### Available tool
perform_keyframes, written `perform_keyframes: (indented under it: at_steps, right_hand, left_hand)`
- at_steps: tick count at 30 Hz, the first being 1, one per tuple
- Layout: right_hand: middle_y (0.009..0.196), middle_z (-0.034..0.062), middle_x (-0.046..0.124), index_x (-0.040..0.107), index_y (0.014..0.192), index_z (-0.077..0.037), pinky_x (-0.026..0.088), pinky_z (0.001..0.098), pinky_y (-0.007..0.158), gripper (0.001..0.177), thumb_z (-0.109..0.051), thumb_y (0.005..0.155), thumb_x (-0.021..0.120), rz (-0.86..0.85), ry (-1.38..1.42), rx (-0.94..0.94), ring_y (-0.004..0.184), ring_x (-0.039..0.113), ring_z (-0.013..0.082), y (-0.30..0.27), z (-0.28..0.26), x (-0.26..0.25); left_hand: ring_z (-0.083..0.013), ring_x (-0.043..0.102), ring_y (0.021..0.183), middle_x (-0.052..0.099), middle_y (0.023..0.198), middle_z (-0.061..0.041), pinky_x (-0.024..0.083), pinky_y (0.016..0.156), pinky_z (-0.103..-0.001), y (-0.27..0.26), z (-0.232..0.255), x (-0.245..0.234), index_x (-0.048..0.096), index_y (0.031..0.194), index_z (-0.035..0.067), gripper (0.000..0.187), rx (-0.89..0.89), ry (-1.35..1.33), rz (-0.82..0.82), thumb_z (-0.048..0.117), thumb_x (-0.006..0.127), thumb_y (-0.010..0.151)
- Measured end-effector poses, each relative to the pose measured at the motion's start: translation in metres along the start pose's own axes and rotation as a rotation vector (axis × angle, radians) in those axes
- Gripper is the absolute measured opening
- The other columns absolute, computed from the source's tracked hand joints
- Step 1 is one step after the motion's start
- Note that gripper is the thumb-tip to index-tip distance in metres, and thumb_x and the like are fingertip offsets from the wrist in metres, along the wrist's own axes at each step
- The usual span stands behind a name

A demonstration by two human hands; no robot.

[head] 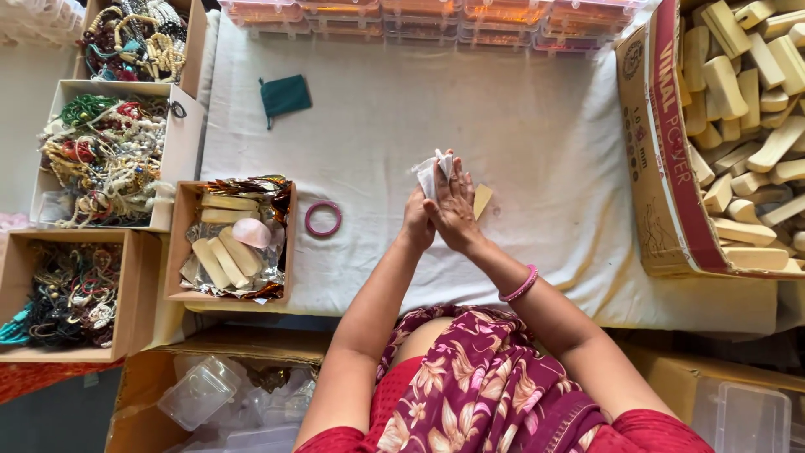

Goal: Cleaning or polishing small wooden blocks with a white cloth.

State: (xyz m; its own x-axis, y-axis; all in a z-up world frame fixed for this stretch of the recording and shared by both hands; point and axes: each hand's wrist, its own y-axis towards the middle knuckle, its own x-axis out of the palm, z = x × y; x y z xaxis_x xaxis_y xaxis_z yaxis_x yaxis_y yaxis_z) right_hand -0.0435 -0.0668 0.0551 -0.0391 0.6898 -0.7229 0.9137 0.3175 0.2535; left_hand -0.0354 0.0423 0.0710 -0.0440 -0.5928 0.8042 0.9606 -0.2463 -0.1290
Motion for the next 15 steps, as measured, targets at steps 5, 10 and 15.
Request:
perform_keyframes:
  at_steps: [5,10,15]
  right_hand:
    - [0.151,0.0295,0.034,0.035,0.155,-0.001,0.024,0.0516,0.112,0.070,-0.053,0.108,0.035,0.185,0.027,0.068,0.140,0.028,0.0423,0.018,0.027,0.013]
    - [0.090,0.0206,0.067,0.068,0.117,0.001,0.053,0.0425,0.076,0.041,-0.031,0.112,0.044,0.284,0.424,0.401,0.084,0.065,0.0341,0.021,0.045,-0.018]
    - [0.121,0.0244,0.063,0.061,0.128,-0.002,0.047,0.0457,0.100,0.040,-0.036,0.111,0.050,0.119,0.077,-0.013,0.114,0.059,0.0374,-0.035,0.020,-0.002]
  left_hand:
    - [-0.0261,0.051,0.107,0.051,0.125,-0.010,0.043,0.079,-0.036,0.017,-0.061,-0.094,0.047,0.148,-0.002,0.055,-0.147,0.179,0.139,0.039,0.051,0.112]
    - [-0.0090,0.064,0.104,0.070,0.123,-0.006,0.053,0.082,-0.020,0.016,-0.052,-0.083,0.063,0.148,0.004,0.050,-0.091,0.462,0.201,0.038,0.058,0.112]
    - [-0.0092,0.068,0.085,0.073,0.110,-0.001,0.055,0.060,-0.026,0.010,-0.020,-0.048,0.055,0.141,0.022,0.041,-0.122,0.059,0.381,0.030,0.049,0.101]
